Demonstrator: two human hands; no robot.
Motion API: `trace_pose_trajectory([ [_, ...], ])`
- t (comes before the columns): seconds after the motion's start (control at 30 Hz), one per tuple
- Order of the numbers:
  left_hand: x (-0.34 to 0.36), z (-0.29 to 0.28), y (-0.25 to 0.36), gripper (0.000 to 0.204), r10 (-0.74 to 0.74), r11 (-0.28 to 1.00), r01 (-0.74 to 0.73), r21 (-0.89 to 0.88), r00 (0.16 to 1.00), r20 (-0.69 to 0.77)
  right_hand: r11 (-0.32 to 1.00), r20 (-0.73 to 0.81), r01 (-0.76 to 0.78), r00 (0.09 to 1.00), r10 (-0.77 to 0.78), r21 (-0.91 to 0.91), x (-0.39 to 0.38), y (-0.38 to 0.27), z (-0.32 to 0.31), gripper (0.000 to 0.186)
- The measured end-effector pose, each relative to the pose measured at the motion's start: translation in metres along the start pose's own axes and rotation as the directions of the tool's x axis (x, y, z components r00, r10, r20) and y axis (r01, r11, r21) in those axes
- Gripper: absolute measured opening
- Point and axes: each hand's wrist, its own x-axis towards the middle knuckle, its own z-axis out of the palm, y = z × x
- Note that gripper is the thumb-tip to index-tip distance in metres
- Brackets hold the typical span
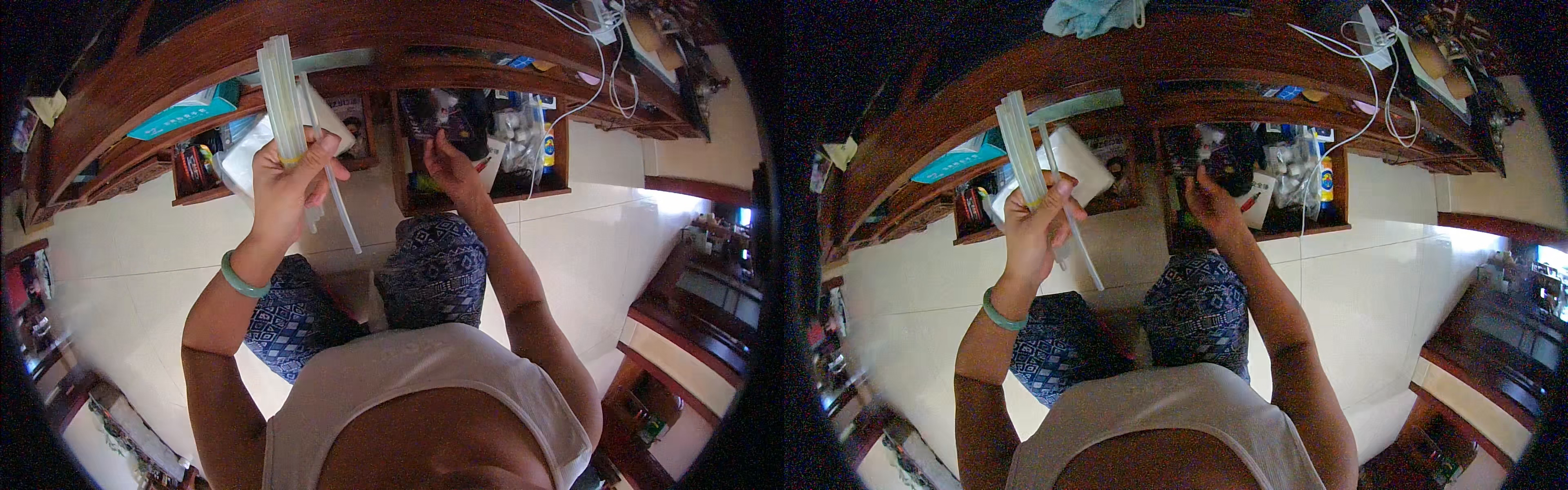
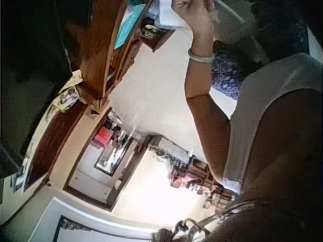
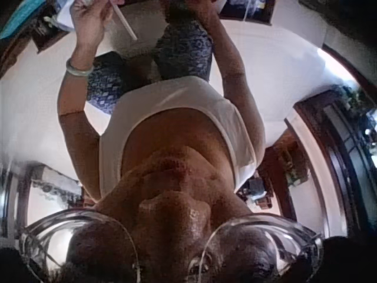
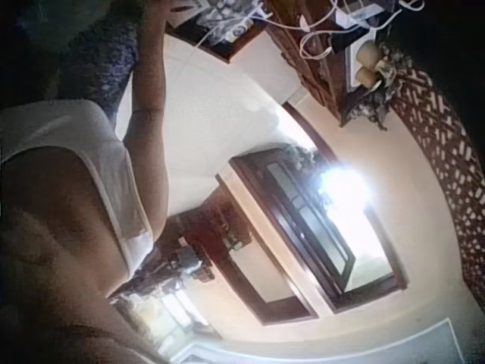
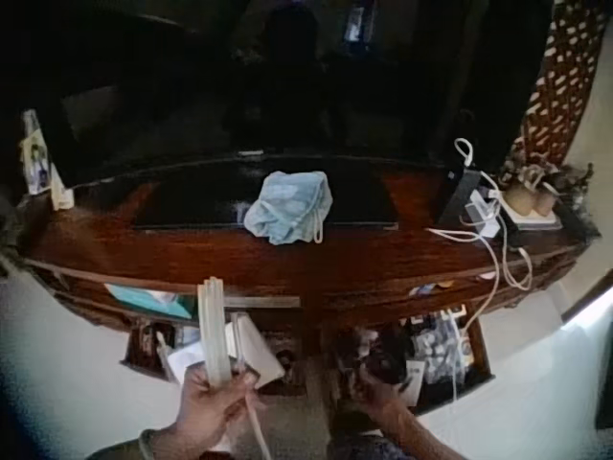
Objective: The person retrieves a hot glue gun and glue sticks from a wooden cabinet. They unpack the glue gun from its packaging, insert a glue stick into the device, and plug the power cord into a wall outlet to prepare the tool for use.
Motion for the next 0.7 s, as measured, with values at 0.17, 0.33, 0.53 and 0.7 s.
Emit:
trace_pose_trajectory([
  [0.17,0.003,0.006,-0.002,0.017,-0.109,0.994,0.107,0.033,0.992,0.06,0.995,0.058,-0.071,0.995,0.075,-0.07,-0.021,-0.021,-0.01,0.01],
  [0.33,0.004,0.007,-0.009,0.021,-0.247,0.951,0.208,0.228,0.956,0.157,0.861,0.055,0.211,0.976,-0.209,-0.463,-0.063,-0.032,0.002,0.013],
  [0.53,0.014,0.01,-0.025,0.022,-0.351,0.92,0.264,0.291,0.885,0.307,0.867,0.193,0.32,0.945,-0.263,-0.382,-0.097,-0.067,-0.014,0.03],
  [0.7,0.028,0.029,-0.039,0.022,-0.403,0.895,0.309,0.321,0.868,0.289,0.884,0.3,0.386,0.904,-0.306,-0.262,-0.121,-0.084,-0.034,0.039],
])
